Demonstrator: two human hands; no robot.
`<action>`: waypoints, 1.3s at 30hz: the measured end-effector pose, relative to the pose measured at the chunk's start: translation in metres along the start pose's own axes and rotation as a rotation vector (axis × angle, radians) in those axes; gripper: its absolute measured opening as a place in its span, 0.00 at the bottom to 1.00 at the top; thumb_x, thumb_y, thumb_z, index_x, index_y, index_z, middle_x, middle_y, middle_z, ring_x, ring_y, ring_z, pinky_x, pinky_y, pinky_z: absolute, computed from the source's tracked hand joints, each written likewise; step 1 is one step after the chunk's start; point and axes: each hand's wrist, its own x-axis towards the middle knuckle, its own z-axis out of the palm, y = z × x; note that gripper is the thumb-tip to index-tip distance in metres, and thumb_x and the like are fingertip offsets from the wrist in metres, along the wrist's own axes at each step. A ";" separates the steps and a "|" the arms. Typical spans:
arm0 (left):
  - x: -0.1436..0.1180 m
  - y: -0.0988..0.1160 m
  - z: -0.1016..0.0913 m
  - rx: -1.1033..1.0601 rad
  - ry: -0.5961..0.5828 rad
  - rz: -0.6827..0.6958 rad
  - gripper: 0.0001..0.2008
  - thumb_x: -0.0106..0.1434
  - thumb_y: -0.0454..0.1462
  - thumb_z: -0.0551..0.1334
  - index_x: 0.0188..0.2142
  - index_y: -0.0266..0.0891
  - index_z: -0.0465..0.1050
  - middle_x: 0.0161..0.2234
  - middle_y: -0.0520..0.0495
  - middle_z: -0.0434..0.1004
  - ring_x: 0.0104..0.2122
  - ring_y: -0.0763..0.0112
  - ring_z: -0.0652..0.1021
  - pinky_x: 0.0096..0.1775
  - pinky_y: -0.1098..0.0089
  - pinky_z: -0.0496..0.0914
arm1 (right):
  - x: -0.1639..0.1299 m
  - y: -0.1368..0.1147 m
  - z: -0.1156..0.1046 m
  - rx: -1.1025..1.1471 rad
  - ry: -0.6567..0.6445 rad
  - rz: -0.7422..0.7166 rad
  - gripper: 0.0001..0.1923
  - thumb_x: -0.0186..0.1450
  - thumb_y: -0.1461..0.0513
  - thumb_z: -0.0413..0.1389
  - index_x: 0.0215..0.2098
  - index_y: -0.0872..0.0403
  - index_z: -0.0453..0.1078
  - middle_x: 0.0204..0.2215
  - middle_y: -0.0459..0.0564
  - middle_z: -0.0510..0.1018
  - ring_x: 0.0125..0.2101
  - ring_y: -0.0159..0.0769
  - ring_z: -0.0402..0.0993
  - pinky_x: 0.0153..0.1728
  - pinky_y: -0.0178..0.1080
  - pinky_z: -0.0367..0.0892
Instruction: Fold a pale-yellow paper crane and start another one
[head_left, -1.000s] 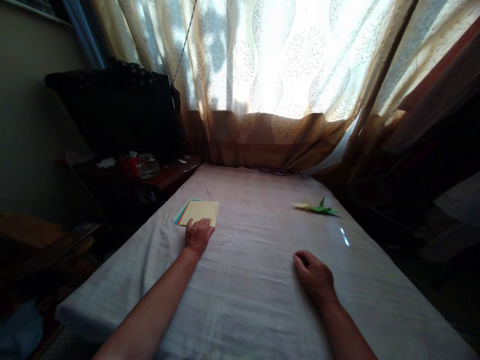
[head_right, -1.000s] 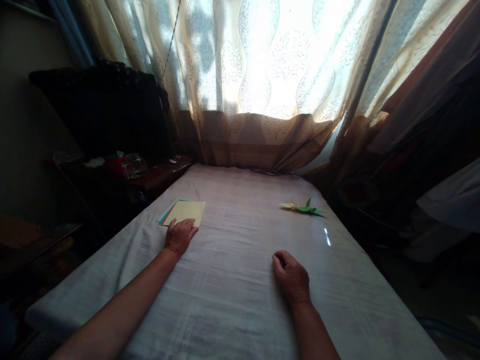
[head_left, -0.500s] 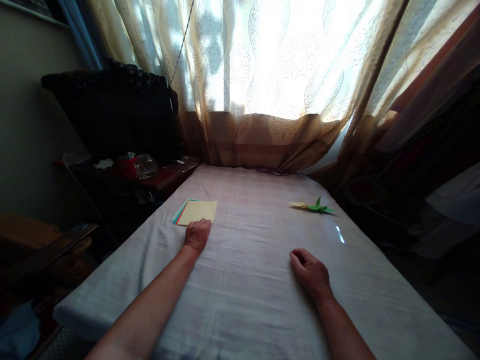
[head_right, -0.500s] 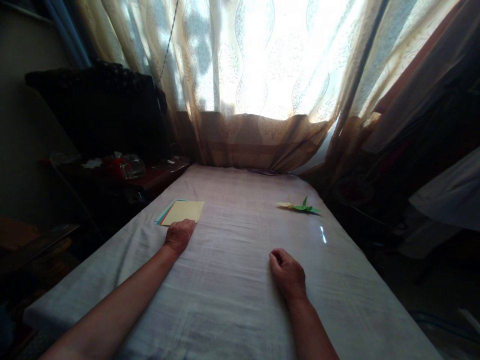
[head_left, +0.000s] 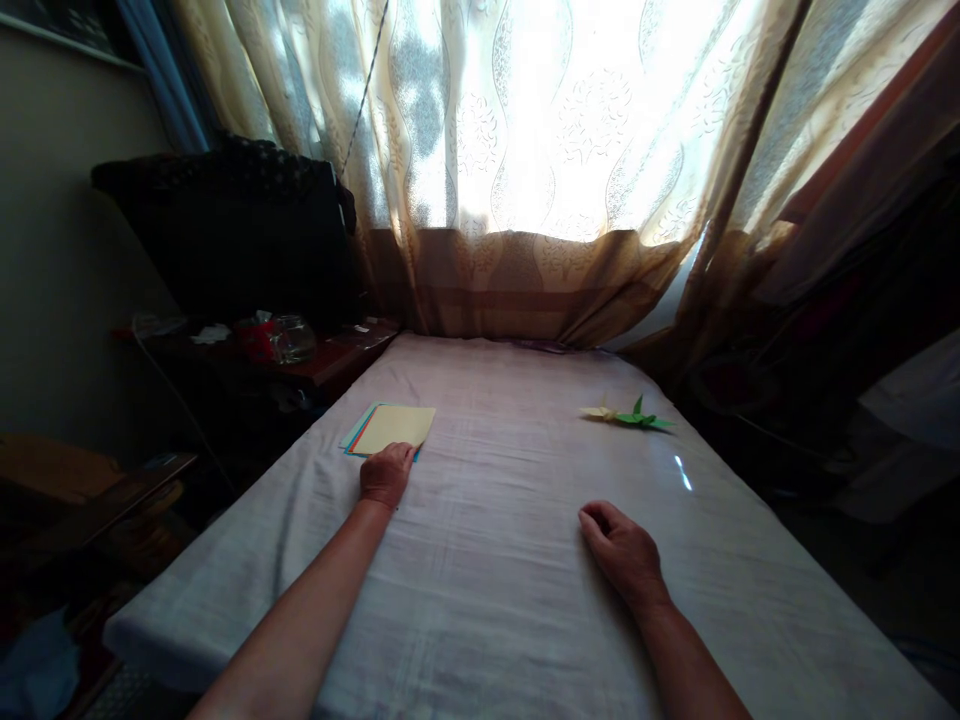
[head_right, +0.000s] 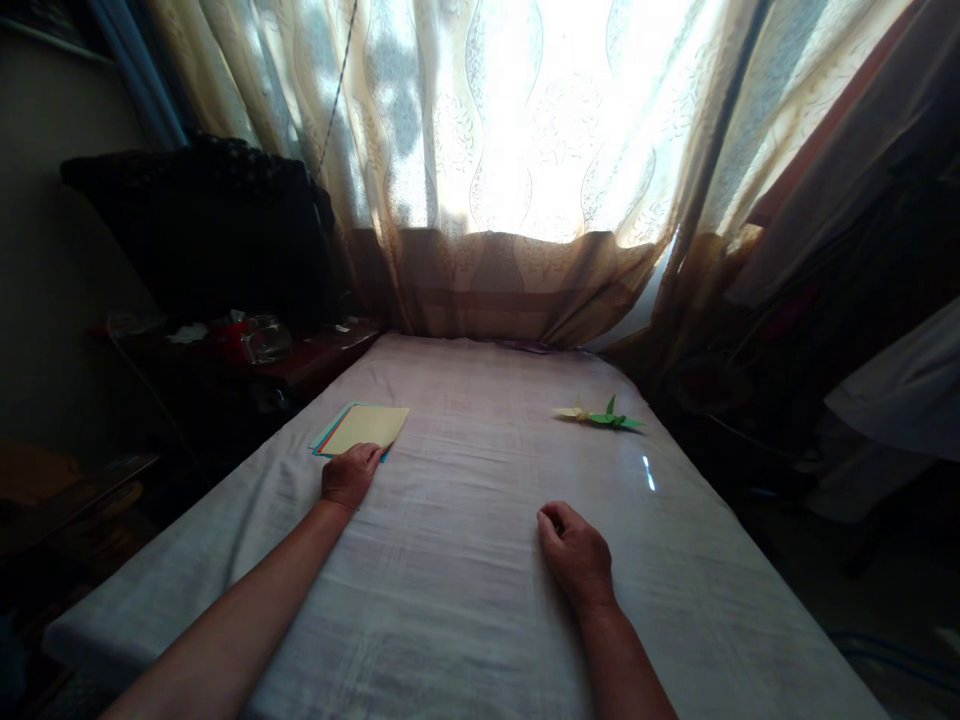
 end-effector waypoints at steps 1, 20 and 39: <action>0.000 0.000 0.000 -0.006 0.002 -0.008 0.14 0.71 0.40 0.52 0.39 0.41 0.76 0.39 0.44 0.80 0.37 0.65 0.79 0.35 0.70 0.66 | 0.000 0.000 0.000 0.000 0.001 0.002 0.17 0.57 0.48 0.48 0.27 0.48 0.72 0.25 0.45 0.80 0.27 0.40 0.75 0.29 0.38 0.65; 0.002 -0.008 -0.001 -0.186 0.080 -0.077 0.11 0.69 0.40 0.55 0.37 0.44 0.77 0.39 0.50 0.82 0.37 0.70 0.79 0.35 0.75 0.65 | 0.000 0.003 0.001 -0.017 -0.028 0.001 0.15 0.59 0.51 0.48 0.29 0.48 0.73 0.26 0.44 0.80 0.28 0.38 0.75 0.31 0.37 0.64; -0.018 0.032 0.006 -0.233 0.121 0.443 0.09 0.69 0.36 0.53 0.38 0.43 0.72 0.38 0.46 0.80 0.40 0.65 0.79 0.56 0.62 0.66 | 0.001 -0.004 -0.003 -0.021 -0.030 -0.001 0.15 0.58 0.50 0.48 0.27 0.47 0.72 0.23 0.43 0.79 0.25 0.37 0.75 0.28 0.36 0.63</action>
